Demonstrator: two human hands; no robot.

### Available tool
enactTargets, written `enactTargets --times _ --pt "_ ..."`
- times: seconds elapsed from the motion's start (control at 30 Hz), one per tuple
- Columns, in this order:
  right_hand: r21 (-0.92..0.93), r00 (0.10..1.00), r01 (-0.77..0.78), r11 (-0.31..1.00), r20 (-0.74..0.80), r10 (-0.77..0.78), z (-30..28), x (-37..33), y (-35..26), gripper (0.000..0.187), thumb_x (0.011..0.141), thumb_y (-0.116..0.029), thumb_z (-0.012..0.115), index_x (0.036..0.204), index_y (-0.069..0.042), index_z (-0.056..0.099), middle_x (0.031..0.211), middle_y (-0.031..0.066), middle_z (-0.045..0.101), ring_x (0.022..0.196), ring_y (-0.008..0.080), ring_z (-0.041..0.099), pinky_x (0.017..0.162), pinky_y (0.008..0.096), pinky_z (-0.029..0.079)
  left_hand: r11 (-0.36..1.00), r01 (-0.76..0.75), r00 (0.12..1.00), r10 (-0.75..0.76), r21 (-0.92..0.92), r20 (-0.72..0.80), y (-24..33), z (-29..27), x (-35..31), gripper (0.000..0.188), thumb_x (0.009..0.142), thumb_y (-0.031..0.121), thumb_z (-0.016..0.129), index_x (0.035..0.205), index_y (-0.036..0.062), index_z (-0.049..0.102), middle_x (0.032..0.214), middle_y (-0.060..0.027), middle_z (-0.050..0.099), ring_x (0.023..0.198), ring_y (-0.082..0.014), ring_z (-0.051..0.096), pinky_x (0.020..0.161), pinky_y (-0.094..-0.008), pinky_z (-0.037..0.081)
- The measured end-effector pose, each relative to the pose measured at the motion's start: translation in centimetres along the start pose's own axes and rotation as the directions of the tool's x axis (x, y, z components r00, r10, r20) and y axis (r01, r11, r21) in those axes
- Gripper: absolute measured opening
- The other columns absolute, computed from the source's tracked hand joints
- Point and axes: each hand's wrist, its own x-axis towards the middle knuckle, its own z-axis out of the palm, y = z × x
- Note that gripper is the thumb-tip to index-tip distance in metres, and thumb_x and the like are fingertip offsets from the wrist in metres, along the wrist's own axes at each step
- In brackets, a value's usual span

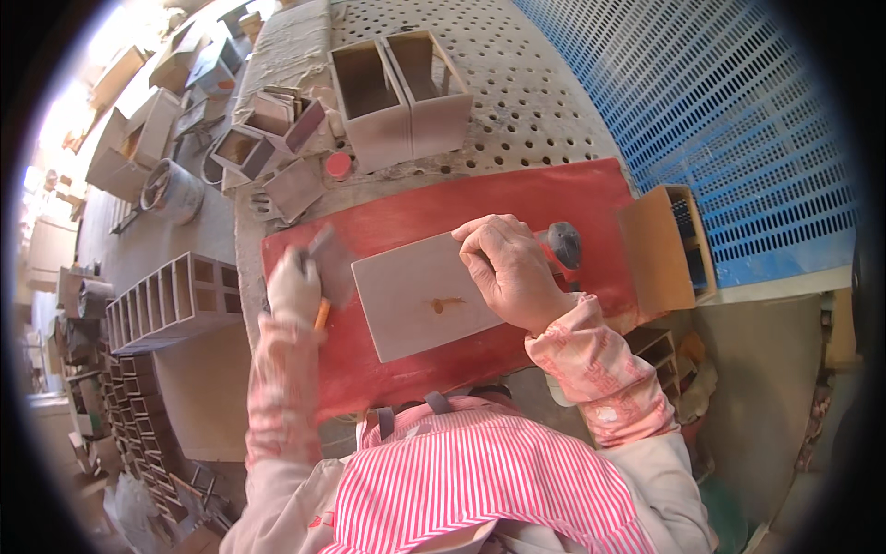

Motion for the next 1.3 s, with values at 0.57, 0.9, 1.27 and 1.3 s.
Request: enactTargets --times 0.57,0.9,1.27,1.3 --pt "0.021 0.997 0.078 0.997 -0.002 -0.078 0.5 -0.5 1.3 0.008 0.099 -0.011 0.068 0.105 -0.009 0.064 0.112 0.0068 0.069 0.108 0.0333 0.064 0.096 0.0482 0.047 0.882 0.108 0.932 -0.25 0.459 0.262 -0.7 10.0 -20.5 0.06 0.095 0.037 0.074 0.146 0.0103 0.057 0.139 -0.0207 0.06 0.129 -0.043 0.063 0.104 -0.0572 0.054" --pt "0.179 0.996 0.018 0.984 -0.089 -0.002 1.3 -0.5 1.7 0.007 0.1 -0.012 0.068 0.101 -0.01 0.062 0.101 0.0093 0.069 0.1 0.0355 0.065 0.093 0.0493 0.048 0.932 -0.071 0.784 -0.168 -0.355 -0.597 3.7 -2.7 -19.3 0.044 0.092 -0.006 0.063 0.133 0.0032 0.073 0.13 -0.0201 0.076 0.114 -0.034 0.074 0.099 -0.0407 0.059" --pt "0.285 0.991 -0.022 0.958 -0.118 0.058 1.4 -0.6 1.9 0.008 0.098 -0.01 0.068 0.1 -0.007 0.061 0.095 0.0136 0.069 0.097 0.0392 0.065 0.088 0.0516 0.049 0.722 -0.558 0.76 0.642 0.41 -0.097 21.2 -6.1 -16.6 0.051 0.086 0.006 0.07 0.137 0.0108 0.074 0.134 -0.0121 0.075 0.131 -0.0333 0.066 0.107 -0.0513 0.049" --pt "0.279 0.991 -0.014 0.96 -0.126 0.051 1.5 -0.6 1.9 0.007 0.098 -0.009 0.068 0.1 -0.007 0.062 0.094 0.0134 0.069 0.095 0.0387 0.065 0.088 0.0507 0.05 0.751 -0.526 0.81 0.585 0.399 -0.034 21.0 -6.0 -16.7 0.049 0.086 0.006 0.07 0.135 0.011 0.074 0.134 -0.0115 0.075 0.131 -0.0329 0.066 0.107 -0.0516 0.048"
